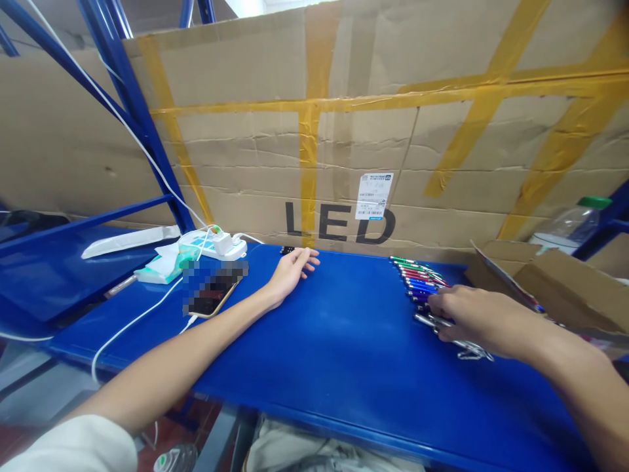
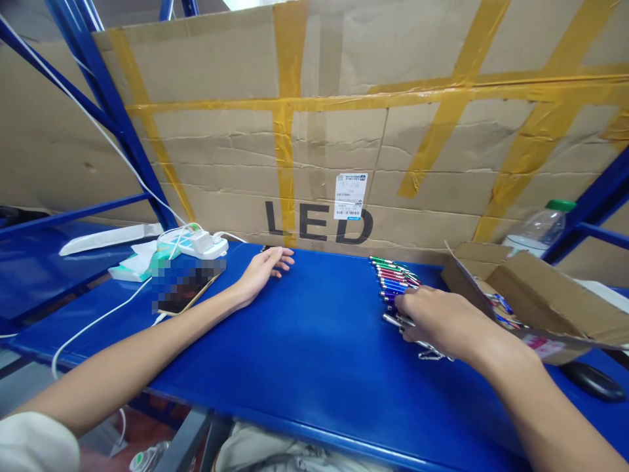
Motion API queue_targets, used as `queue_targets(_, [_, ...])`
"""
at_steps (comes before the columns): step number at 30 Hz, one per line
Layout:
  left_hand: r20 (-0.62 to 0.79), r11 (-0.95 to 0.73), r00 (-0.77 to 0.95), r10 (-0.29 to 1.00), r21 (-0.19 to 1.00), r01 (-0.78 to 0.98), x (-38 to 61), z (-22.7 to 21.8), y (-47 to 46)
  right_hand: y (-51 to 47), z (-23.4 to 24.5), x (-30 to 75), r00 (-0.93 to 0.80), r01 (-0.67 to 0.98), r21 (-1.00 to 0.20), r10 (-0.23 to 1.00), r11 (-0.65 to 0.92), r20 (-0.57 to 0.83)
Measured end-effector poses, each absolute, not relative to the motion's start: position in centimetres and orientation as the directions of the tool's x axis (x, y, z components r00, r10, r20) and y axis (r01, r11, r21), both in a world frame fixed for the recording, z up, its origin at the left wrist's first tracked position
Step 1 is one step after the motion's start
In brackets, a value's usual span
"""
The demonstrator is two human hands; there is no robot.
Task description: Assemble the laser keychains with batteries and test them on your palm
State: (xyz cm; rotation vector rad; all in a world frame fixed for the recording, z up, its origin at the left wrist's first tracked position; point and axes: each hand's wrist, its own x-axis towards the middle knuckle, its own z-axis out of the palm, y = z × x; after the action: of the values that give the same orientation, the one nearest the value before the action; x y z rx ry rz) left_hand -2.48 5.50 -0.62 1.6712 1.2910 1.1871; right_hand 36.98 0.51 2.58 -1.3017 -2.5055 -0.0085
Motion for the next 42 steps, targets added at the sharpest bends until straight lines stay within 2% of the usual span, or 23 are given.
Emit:
queue_targets(2, [0.289,-0.280,0.061,0.956,0.820,0.500,-2.9,-0.8,6.1,0.6,2.8,37.1,-0.566,0.825,0.072,0.816,0.561,0.118])
queue_targets(4, [0.310,-0.280,0.055,0.949,0.753,0.595,-3.3,-1.1,6.5,0.6,3.2,37.0,-0.548,0.822,0.206,0.835,0.531,0.034])
queue_targets(7, [0.309,-0.246,0.051,0.950,0.634,0.733,-3.8,-1.7,6.9,0.4,3.1,36.3,-0.539,0.812,0.279,0.842,0.512,0.026])
queue_targets(13, [0.207,-0.135,0.046,0.977,0.439,0.888,-4.6,-2.6,8.0,-0.2,2.0,32.6,-0.629,0.760,0.342,0.757,0.552,0.176])
queue_targets(19, [0.145,-0.111,0.065,0.987,0.336,0.935,-5.3,-2.4,9.2,-1.0,1.0,28.2,-0.731,0.681,0.358,0.620,0.639,0.285])
queue_targets(24, [0.131,-0.102,0.063,0.989,0.313,0.944,-6.0,-2.6,9.8,-1.1,-0.3,26.8,-0.772,0.634,0.306,0.563,0.710,0.294])
queue_targets(35, [0.277,-0.184,0.106,0.955,0.276,0.943,-6.5,-2.6,10.3,-0.9,-0.1,26.6,-0.727,0.679,0.146,0.631,0.719,0.271])
queue_targets(42, [0.296,-0.358,0.278,0.914,0.263,0.896,-5.6,-1.8,9.0,-0.6,-0.3,26.9,-0.696,0.710,0.120,0.664,0.694,0.274])
